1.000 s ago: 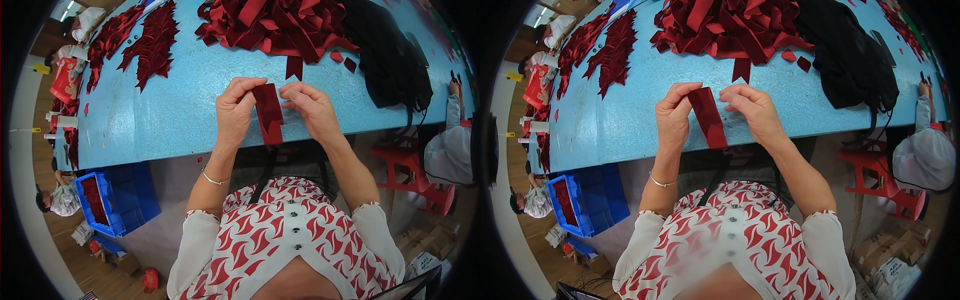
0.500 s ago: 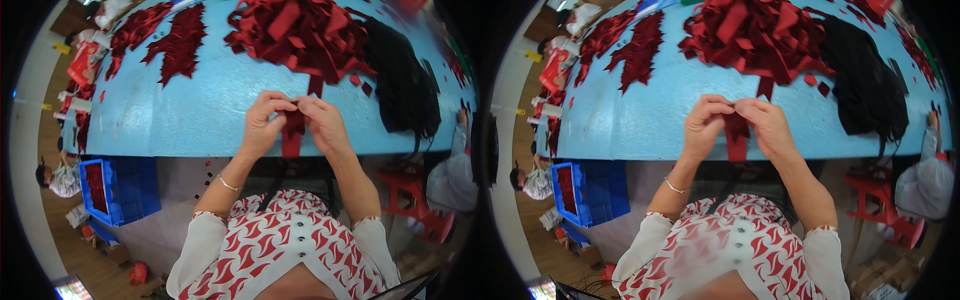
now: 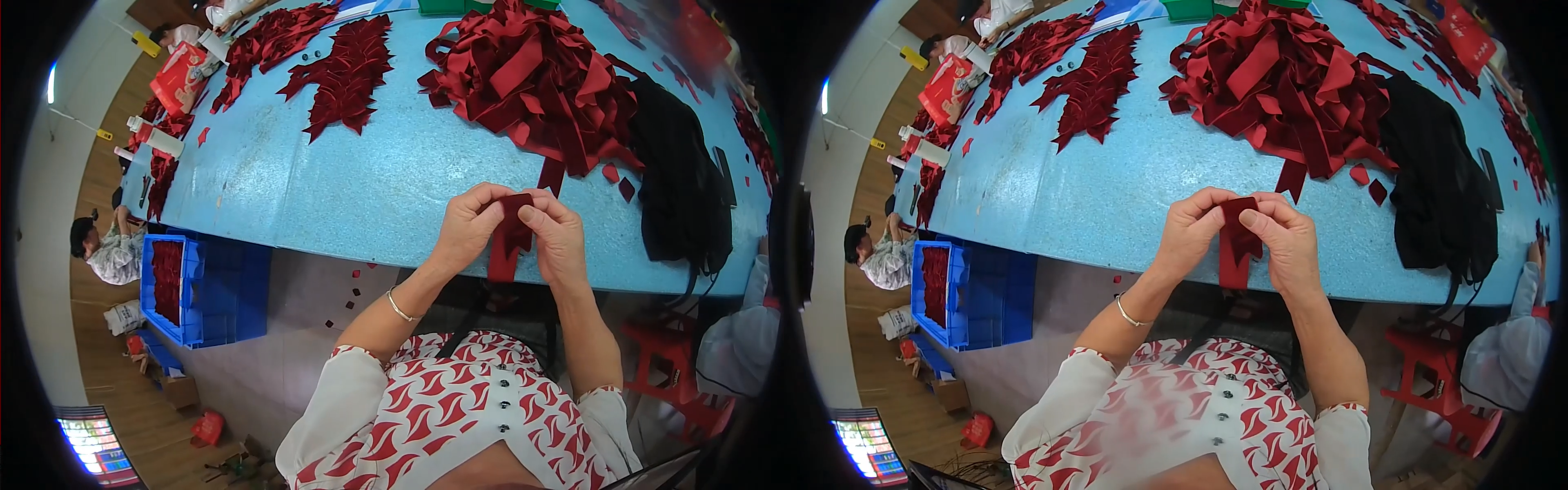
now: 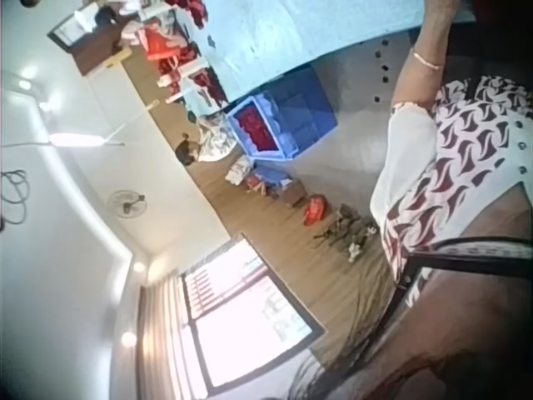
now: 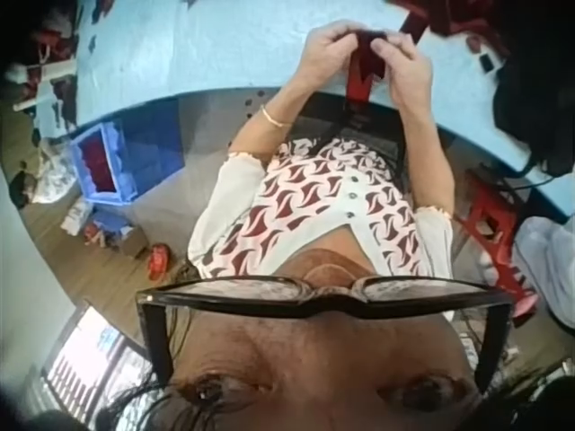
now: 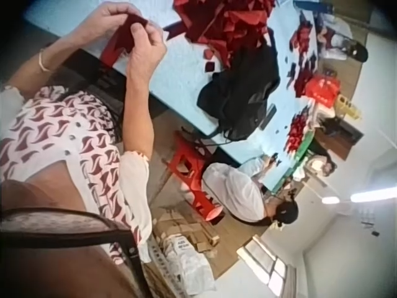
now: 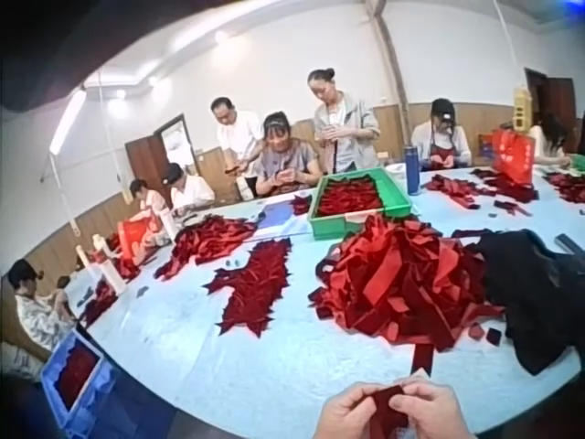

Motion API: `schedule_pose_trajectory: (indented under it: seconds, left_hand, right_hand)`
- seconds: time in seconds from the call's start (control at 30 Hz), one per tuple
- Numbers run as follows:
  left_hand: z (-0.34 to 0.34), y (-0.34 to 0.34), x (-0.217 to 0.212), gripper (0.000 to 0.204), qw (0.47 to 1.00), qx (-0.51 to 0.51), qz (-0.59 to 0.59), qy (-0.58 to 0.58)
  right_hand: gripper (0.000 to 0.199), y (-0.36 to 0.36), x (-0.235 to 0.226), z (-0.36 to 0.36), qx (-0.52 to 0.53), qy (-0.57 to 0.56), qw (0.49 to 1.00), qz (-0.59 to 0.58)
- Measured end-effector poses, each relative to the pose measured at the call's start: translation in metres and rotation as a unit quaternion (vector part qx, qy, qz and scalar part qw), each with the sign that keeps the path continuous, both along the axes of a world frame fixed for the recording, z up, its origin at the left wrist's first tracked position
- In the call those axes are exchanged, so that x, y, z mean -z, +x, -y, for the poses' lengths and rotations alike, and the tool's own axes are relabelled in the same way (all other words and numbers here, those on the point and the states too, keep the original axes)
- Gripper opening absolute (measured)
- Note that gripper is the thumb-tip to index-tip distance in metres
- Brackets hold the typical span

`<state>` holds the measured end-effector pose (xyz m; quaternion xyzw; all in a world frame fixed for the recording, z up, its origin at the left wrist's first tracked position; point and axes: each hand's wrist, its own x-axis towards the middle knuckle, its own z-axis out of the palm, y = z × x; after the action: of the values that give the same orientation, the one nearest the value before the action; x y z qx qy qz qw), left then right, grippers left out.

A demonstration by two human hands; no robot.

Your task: Folding and shaping red fabric ribbons into decorative bows.

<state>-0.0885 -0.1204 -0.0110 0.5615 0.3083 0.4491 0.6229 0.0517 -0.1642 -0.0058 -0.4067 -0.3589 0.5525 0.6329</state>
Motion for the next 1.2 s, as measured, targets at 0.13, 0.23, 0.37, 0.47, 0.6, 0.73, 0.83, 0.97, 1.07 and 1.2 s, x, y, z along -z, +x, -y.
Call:
schedule_pose_trajectory:
  seconds: [0.13,0.23,0.37,0.47,0.6,0.73,0.83,0.97,1.07,1.2]
  left_hand:
    - [-0.002,0.001,0.003,0.017,0.999,0.016,0.027,-0.031]
    - [0.0,0.003,0.003,0.016,0.995,0.029,0.057,-0.072]
    - [-0.001,0.004,0.005,0.016,0.987,0.045,0.095,-0.118]
    - [-0.002,0.003,0.008,0.017,0.985,0.059,0.11,-0.12]
    - [-0.006,-0.002,0.008,0.017,0.988,0.065,0.094,-0.101]
    - [-0.003,0.001,0.006,0.018,0.985,0.067,0.103,-0.116]
    - [-0.002,0.003,0.009,0.018,0.985,0.071,0.099,-0.12]
    - [-0.002,0.004,0.012,0.019,0.984,0.076,0.098,-0.131]
    - [-0.008,0.006,0.013,0.019,0.982,0.077,0.108,-0.134]
    - [-0.011,0.001,0.006,0.02,0.981,0.084,0.098,-0.143]
  right_hand:
    - [0.008,-0.002,0.002,0.002,0.021,-0.015,1.0,-0.008]
    - [0.008,-0.006,0.006,0.005,0.045,-0.006,0.999,0.004]
    - [0.007,-0.01,0.012,0.004,0.089,0.033,0.994,0.05]
    - [0.008,-0.011,0.012,0.008,0.109,0.041,0.989,0.091]
    - [0.009,-0.015,0.005,0.006,0.106,0.086,0.988,0.075]
    - [0.01,-0.011,0.01,0.009,0.089,0.049,0.993,0.054]
    - [0.01,-0.009,0.015,0.011,0.1,0.033,0.994,0.041]
    - [0.011,-0.012,0.014,0.013,0.121,0.03,0.991,0.046]
    - [0.011,-0.01,0.011,0.009,0.12,0.046,0.989,0.073]
    - [0.011,-0.011,0.011,0.006,0.112,0.036,0.99,0.082]
